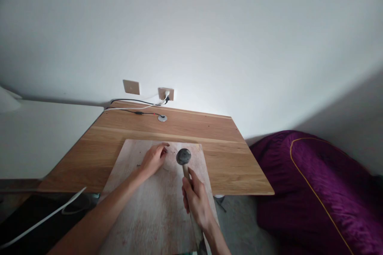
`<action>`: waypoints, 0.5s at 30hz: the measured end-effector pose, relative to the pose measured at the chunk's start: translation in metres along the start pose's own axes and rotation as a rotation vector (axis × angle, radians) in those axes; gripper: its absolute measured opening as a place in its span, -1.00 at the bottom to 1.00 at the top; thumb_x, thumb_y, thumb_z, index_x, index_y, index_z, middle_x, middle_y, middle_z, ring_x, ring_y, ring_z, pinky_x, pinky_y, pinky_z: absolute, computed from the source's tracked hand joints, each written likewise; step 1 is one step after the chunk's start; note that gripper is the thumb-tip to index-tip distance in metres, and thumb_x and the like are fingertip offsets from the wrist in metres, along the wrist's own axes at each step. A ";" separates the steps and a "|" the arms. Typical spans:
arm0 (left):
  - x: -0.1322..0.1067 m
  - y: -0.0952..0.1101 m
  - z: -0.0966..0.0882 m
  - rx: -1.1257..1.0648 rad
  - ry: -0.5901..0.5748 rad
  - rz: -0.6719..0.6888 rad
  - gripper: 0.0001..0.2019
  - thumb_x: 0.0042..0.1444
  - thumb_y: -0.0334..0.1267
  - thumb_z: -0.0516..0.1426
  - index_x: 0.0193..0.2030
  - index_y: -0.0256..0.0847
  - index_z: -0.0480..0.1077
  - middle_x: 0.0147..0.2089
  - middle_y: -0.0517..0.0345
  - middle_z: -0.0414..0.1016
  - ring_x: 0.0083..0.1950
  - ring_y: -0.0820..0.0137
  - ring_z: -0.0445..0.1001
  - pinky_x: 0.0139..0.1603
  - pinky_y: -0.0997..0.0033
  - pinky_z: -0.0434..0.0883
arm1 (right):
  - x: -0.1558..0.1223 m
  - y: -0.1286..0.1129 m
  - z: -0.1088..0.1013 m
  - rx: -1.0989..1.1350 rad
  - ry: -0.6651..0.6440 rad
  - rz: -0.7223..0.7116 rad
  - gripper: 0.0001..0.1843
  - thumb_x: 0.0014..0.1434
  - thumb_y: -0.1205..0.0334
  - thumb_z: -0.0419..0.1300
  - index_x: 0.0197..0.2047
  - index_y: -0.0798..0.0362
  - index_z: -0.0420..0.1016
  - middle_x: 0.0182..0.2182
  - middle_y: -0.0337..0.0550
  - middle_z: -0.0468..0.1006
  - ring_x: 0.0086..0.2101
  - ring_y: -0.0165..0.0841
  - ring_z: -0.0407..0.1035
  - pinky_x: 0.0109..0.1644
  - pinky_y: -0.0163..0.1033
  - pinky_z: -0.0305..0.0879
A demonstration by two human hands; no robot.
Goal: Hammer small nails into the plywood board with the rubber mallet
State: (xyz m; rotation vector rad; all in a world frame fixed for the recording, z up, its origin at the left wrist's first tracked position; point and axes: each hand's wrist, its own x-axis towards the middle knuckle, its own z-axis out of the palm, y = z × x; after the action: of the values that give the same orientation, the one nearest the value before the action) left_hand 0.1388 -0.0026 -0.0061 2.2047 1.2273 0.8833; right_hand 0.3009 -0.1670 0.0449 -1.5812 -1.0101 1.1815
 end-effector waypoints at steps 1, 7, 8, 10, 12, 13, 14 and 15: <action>0.000 0.000 0.000 -0.002 -0.003 -0.002 -0.61 0.20 -0.57 0.10 0.10 -0.17 0.46 -0.11 0.08 0.64 -0.09 0.27 0.60 0.03 0.27 0.49 | 0.005 -0.005 0.006 -0.003 -0.010 -0.006 -0.34 0.25 -0.27 0.18 0.19 0.05 0.31 -0.57 -0.47 0.29 -0.74 -0.53 0.13 -0.76 -0.44 0.07; 0.000 0.008 -0.007 -0.028 -0.018 0.066 -0.62 0.19 -0.49 0.07 0.13 -0.21 0.41 0.02 -0.04 0.59 0.10 0.17 0.54 0.19 0.14 0.45 | 0.035 -0.017 0.036 -0.045 -0.090 -0.057 -0.43 0.33 -0.17 0.11 0.20 0.07 0.31 -0.56 -0.46 0.30 -0.71 -0.53 0.18 -0.74 -0.46 0.11; 0.000 0.010 -0.008 -0.026 -0.011 0.061 -0.64 0.17 -0.47 0.10 0.11 -0.20 0.41 0.04 -0.05 0.57 0.11 0.16 0.53 0.19 0.14 0.45 | 0.038 -0.017 0.038 -0.061 -0.110 -0.049 -0.44 0.33 -0.16 0.10 0.20 0.07 0.32 -0.56 -0.46 0.30 -0.71 -0.52 0.19 -0.74 -0.46 0.12; -0.001 0.010 -0.009 -0.023 0.007 0.038 -0.64 0.16 -0.43 0.14 0.11 -0.19 0.40 0.07 -0.05 0.53 0.14 0.15 0.51 0.17 0.17 0.46 | 0.041 -0.019 0.039 -0.083 -0.127 -0.032 -0.46 0.32 -0.16 0.11 0.16 0.07 0.33 -0.57 -0.46 0.29 -0.70 -0.52 0.20 -0.74 -0.46 0.14; -0.002 0.009 -0.008 -0.029 0.022 0.041 -0.59 0.19 -0.39 0.16 0.18 -0.17 0.35 0.12 -0.04 0.49 0.16 0.16 0.49 0.18 0.17 0.46 | 0.041 -0.020 0.038 -0.077 -0.108 -0.034 -0.47 0.30 -0.17 0.11 0.12 0.07 0.35 -0.58 -0.47 0.28 -0.71 -0.52 0.19 -0.74 -0.45 0.13; -0.002 0.007 -0.006 -0.033 0.024 0.049 -0.57 0.21 -0.37 0.16 0.22 -0.16 0.32 0.12 -0.03 0.49 0.16 0.17 0.49 0.18 0.17 0.46 | 0.039 -0.021 0.036 -0.065 -0.088 -0.036 -0.47 0.30 -0.18 0.11 0.11 0.07 0.35 -0.58 -0.47 0.28 -0.71 -0.52 0.18 -0.75 -0.46 0.12; -0.003 0.005 -0.005 -0.037 0.024 0.055 -0.56 0.23 -0.35 0.16 0.25 -0.15 0.31 0.11 -0.01 0.49 0.14 0.18 0.50 0.17 0.16 0.47 | 0.038 -0.021 0.034 -0.051 -0.067 -0.034 -0.45 0.28 -0.20 0.12 0.11 0.07 0.34 -0.58 -0.48 0.28 -0.72 -0.53 0.17 -0.75 -0.46 0.11; -0.003 0.004 -0.004 -0.040 0.024 0.056 -0.56 0.24 -0.34 0.17 0.25 -0.15 0.30 0.07 0.01 0.51 0.10 0.20 0.51 0.15 0.16 0.48 | 0.037 -0.021 0.032 -0.037 -0.049 -0.029 -0.44 0.27 -0.21 0.14 0.11 0.07 0.34 -0.58 -0.48 0.28 -0.72 -0.53 0.16 -0.76 -0.46 0.09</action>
State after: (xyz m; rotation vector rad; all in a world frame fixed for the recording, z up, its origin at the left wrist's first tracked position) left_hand 0.1369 -0.0067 -0.0022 2.2122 1.1539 0.9508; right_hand 0.2752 -0.1209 0.0515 -1.5683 -1.0885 1.1929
